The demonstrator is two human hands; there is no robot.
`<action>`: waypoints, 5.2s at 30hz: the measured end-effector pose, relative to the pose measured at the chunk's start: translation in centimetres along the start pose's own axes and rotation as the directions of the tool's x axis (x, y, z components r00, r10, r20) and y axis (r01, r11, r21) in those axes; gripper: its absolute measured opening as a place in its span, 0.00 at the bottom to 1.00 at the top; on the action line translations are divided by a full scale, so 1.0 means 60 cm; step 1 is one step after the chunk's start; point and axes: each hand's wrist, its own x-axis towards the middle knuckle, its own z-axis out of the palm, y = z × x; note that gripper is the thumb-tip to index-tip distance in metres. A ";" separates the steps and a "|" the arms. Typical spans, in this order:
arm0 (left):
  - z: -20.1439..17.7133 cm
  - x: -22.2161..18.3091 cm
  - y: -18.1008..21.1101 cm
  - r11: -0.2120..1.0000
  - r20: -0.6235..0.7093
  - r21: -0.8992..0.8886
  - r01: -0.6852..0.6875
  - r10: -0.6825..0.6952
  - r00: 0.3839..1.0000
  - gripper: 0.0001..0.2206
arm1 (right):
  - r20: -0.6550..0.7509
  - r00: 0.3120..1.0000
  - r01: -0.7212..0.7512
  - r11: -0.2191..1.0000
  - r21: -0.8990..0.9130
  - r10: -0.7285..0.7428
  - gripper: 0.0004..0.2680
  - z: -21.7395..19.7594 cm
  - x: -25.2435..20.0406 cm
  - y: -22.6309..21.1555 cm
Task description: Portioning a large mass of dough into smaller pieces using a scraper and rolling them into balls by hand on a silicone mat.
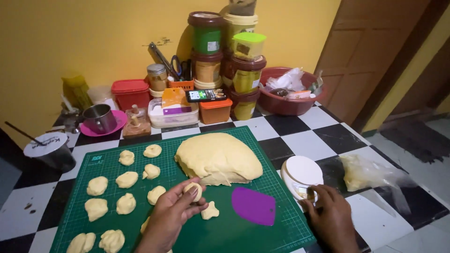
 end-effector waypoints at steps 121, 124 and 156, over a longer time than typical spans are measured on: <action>-0.023 0.063 -0.100 0.200 0.357 0.910 -0.364 0.070 0.931 0.11 | 0.793 0.459 0.287 0.911 0.295 -0.401 0.26 0.061 -0.068 -0.142; -0.031 0.065 -0.107 0.242 0.528 0.819 -0.521 0.039 0.848 0.21 | 0.628 0.514 0.392 0.811 0.434 -0.584 0.26 0.076 -0.059 -0.125; -0.071 0.047 -0.083 0.006 0.578 0.803 -0.596 0.239 0.781 0.08 | 0.774 0.628 0.016 0.995 0.100 -0.087 0.15 0.007 0.103 -0.396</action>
